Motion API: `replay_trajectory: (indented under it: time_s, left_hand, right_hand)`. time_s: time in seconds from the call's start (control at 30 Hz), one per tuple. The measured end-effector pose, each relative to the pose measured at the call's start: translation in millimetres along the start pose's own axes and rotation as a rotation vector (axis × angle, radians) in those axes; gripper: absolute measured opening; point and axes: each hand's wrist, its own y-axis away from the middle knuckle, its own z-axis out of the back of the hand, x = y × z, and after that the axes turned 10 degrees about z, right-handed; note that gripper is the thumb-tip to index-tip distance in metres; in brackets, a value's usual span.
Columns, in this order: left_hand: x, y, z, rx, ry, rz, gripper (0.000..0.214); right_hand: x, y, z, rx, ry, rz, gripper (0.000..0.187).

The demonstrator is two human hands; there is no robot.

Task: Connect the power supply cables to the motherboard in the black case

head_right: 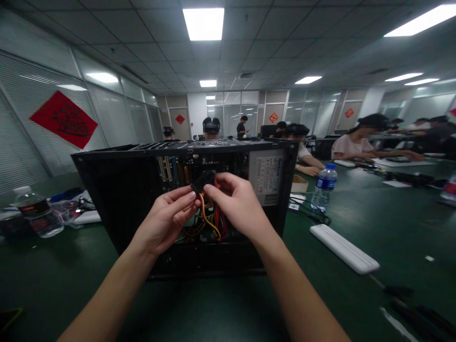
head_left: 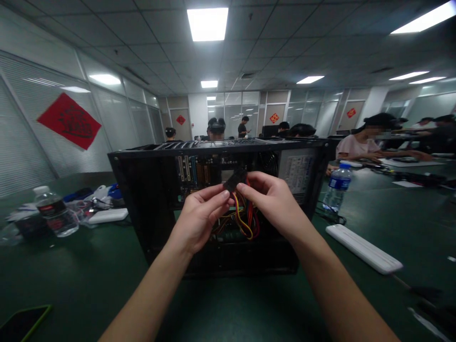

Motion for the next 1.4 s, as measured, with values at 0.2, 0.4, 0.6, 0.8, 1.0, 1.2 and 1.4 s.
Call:
replay_trajectory:
  time_s: [0.2,0.4,0.6,0.8,1.0,1.2,1.4]
  left_hand:
    - [8,-4,2.4,-0.062,-0.105,-0.100,0.027]
    - [12,-7,6.0,-0.116,-0.261,-0.219,0.030]
    - [18,-14,9.6,-0.120,-0.385,-0.193,0.035]
    - [32,-41,34.6,-0.091,-0.787,-0.287,0.033]
    - [55,-61,65.8,-0.190,-1.456,-0.095,0.022]
    - [53,-71,66.8,-0.187,-1.617,0.026,0.027]
    - [38,-80,71.8,-0.249,-1.661,0.044,0.034]
  right_hand:
    - [-5,-1,-3,-0.030,-0.004,0.034,0.048]
    - [-6,2,-5,-0.085,0.037,0.072,0.046]
    - [-19,5,-15,-0.148,0.140,0.131,0.042]
    - [-57,1,-23,-0.091,0.416,0.182,0.038]
    - [-104,4,-17,0.199,0.642,-0.164,0.030]
    - [-120,7,-13,0.220,0.662,-0.331,0.025]
    - [-123,2,-10,0.101,0.544,-0.382,0.027]
